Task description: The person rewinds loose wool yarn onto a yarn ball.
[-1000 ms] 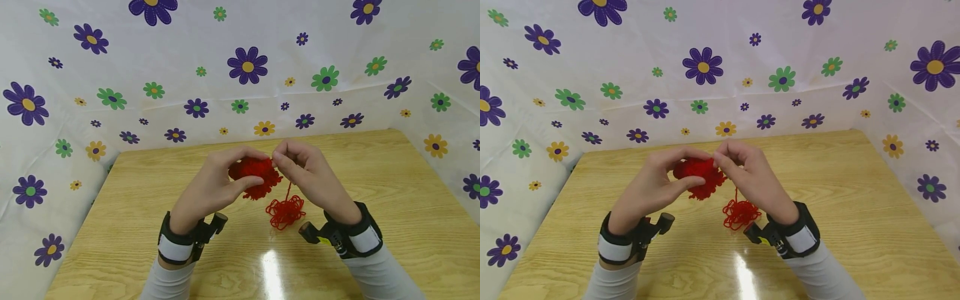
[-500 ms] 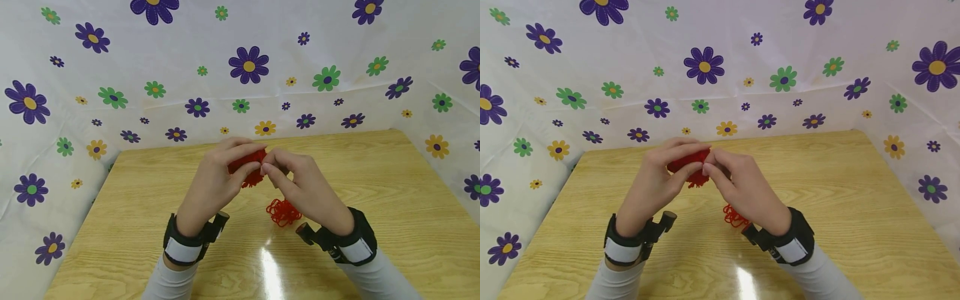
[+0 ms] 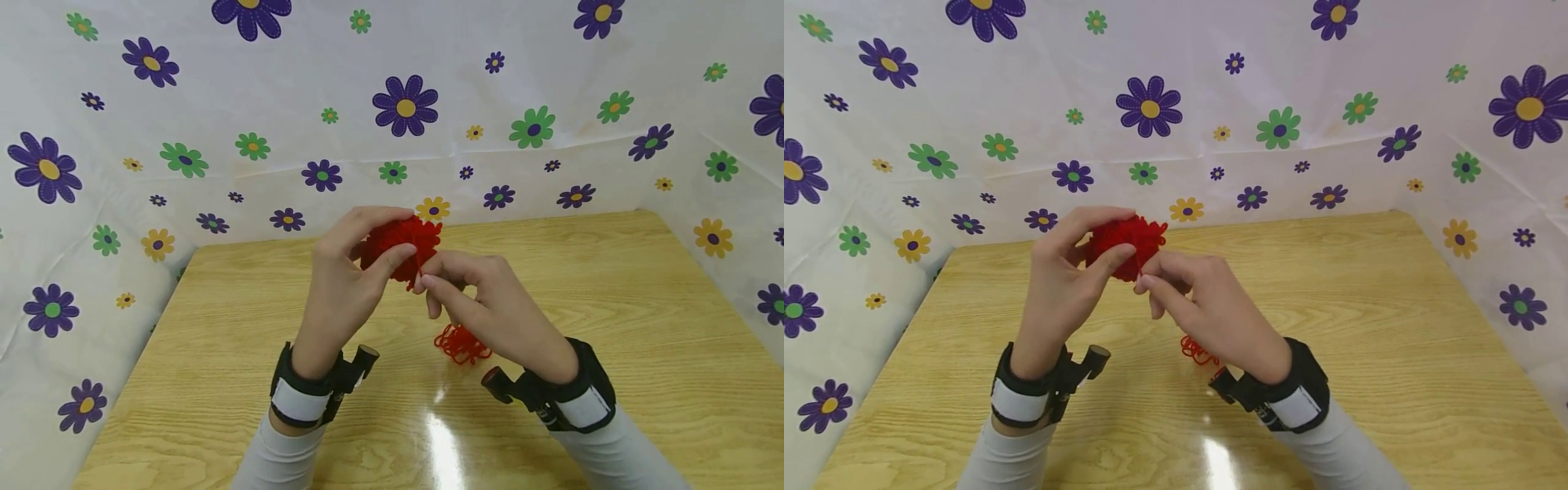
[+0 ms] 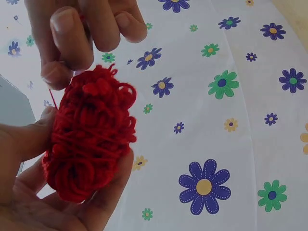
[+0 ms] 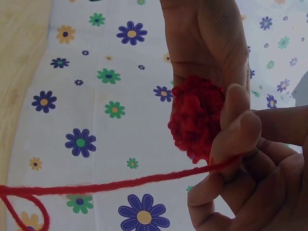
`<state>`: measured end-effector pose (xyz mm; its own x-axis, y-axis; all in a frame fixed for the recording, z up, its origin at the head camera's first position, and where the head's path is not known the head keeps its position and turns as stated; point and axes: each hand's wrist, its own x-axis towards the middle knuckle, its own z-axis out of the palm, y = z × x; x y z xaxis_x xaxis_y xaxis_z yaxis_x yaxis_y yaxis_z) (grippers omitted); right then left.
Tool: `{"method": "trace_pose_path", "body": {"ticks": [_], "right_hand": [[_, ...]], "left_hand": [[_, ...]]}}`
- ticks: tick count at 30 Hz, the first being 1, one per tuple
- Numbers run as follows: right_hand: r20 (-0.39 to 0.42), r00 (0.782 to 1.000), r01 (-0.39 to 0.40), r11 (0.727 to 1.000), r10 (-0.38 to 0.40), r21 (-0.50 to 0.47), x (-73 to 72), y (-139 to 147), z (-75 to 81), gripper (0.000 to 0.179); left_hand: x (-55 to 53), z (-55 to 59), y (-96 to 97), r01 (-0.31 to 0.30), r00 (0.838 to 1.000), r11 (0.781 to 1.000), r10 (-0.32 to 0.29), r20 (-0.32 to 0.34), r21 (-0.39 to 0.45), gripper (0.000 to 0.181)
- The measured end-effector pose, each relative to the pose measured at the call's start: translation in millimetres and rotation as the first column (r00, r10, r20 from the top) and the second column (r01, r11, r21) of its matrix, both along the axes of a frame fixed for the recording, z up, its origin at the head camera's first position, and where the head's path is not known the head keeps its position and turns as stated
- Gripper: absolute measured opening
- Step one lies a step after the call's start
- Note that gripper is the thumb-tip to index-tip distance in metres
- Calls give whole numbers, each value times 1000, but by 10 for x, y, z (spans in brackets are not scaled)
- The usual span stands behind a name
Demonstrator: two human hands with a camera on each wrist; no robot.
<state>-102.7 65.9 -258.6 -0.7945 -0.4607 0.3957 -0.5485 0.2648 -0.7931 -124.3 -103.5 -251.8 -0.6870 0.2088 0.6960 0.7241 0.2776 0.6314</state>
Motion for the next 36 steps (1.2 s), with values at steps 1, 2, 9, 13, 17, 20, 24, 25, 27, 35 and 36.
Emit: {"method": "trace_pose_path", "body": {"ticks": [1, 2, 9, 13, 17, 20, 24, 25, 27, 35, 36], "right_hand": [[15, 1000, -13, 1000, 13, -5, -3, 2, -5, 10], [28, 999, -23, 1000, 23, -8, -5, 3, -10, 10], [90, 993, -80, 997, 80, -4, -13, -19, -33, 9], [94, 992, -89, 996, 86, 30, -11, -38, -38, 9], [83, 992, -97, 994, 93, 55, -33, -44, -74, 9], [79, 992, -105, 992, 100, 66, -94, -32, -170, 9], [77, 992, -109, 991, 103, 79, -199, -7, -335, 10], [72, 992, -107, 991, 101, 81, -221, -1, -367, 11], [60, 994, -102, 991, 97, 82, -246, 13, -401, 12], [65, 998, -19, 997, 14, 74, -269, 104, -379, 12], [68, 998, -5, 997, 0, 83, -269, 115, -374, 14]], "left_hand": [[-3, -3, 5, -4, 1000, 1000, 4, -5, 21, 32], [-4, -6, 10, -12, 1000, 999, 12, -10, 38, 32], [-19, -23, 16, 26, 999, 984, -18, -48, 177, 34], [-25, -15, 7, 70, 997, 966, -58, -58, 248, 34], [-13, 6, -3, 130, 991, 944, -123, -45, 305, 33], [-1, 18, -6, 176, 984, 926, -173, -39, 334, 33], [14, 28, -11, 229, 972, 900, -231, -40, 370, 31], [15, 28, -13, 239, 969, 894, -242, -39, 378, 31], [20, 29, -17, 255, 964, 886, -263, -34, 387, 30], [27, 15, -1, 310, 932, 905, -350, 96, 291, 28], [26, 14, 3, 314, 928, 910, -355, 117, 270, 29]]}}
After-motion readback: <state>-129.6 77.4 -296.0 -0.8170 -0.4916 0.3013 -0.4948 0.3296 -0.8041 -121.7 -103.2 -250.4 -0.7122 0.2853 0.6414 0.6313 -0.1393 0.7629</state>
